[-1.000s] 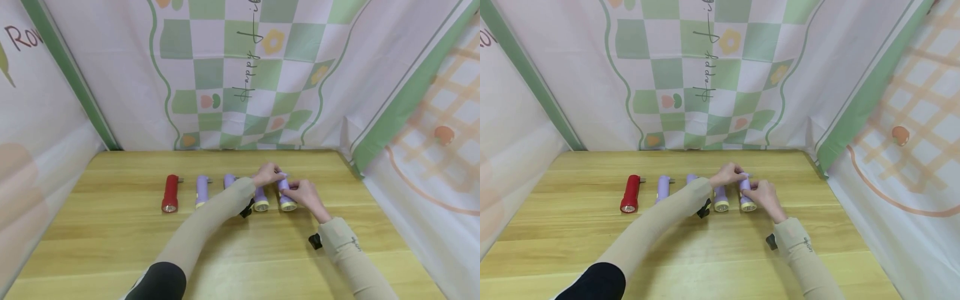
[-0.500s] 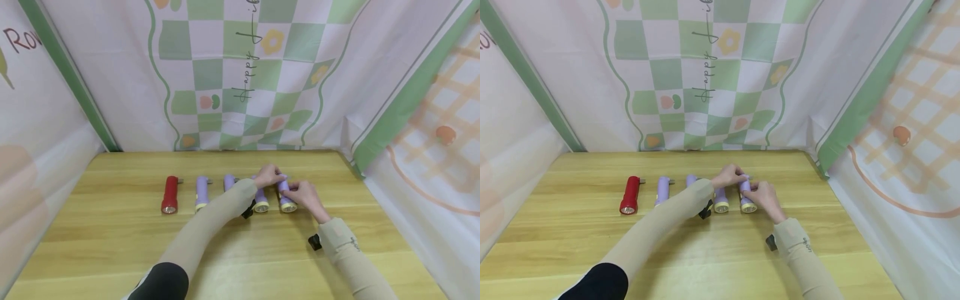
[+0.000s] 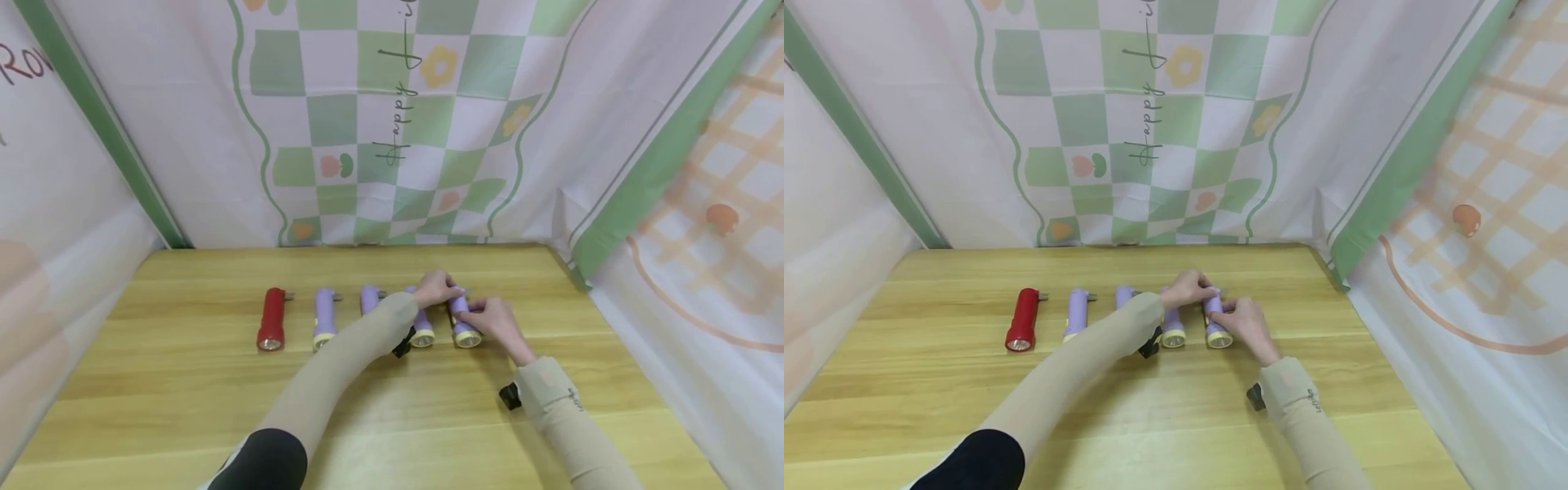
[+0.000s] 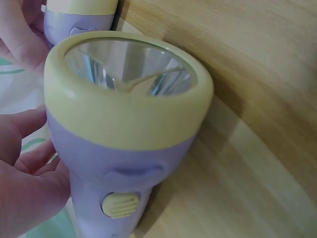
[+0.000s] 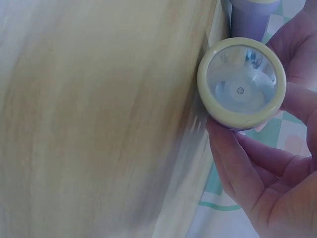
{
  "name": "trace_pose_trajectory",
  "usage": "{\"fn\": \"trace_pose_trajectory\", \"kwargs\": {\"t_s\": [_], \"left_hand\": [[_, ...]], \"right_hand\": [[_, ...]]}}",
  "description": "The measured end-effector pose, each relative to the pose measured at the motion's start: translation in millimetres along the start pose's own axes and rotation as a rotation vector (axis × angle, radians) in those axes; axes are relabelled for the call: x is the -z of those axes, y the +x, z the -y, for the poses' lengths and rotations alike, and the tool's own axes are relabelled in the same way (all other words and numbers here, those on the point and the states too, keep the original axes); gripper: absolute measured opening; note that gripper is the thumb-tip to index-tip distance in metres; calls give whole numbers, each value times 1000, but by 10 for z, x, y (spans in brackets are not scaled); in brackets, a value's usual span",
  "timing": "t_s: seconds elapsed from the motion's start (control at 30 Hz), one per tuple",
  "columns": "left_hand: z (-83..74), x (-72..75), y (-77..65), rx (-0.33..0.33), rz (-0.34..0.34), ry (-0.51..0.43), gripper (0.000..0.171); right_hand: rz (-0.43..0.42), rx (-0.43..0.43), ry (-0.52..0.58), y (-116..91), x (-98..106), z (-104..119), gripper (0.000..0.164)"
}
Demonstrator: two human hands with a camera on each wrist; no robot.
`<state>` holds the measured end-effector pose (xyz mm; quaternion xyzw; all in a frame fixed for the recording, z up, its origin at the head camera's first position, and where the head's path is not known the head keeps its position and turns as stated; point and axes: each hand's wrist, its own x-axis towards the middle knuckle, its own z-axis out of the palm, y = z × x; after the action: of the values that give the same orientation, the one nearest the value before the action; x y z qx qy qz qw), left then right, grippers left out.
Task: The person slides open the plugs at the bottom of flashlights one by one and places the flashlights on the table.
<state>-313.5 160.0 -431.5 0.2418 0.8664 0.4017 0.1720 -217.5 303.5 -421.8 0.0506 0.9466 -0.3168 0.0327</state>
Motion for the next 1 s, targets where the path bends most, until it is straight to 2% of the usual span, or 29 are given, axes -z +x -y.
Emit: {"fn": "trace_pose_trajectory", "kwargs": {"t_s": [0.03,0.23,0.6,0.87,1.0], "left_hand": [[-29,2,-16,20,3,1,28],[-52,-37,-38,12,-36,41,27],[-36,-81,15,4,-35,58,27],[-42,-102,50,53,-3,61,32],[-59,-108,43,70,1,57,43]], "right_hand": [[-1,-2,2,0,0,-2,39],[0,-2,15,-2,5,-20,39],[23,15,-28,-22,21,-16,41],[35,24,-37,-27,25,-23,42],[42,30,-41,-40,39,-37,43]]}}
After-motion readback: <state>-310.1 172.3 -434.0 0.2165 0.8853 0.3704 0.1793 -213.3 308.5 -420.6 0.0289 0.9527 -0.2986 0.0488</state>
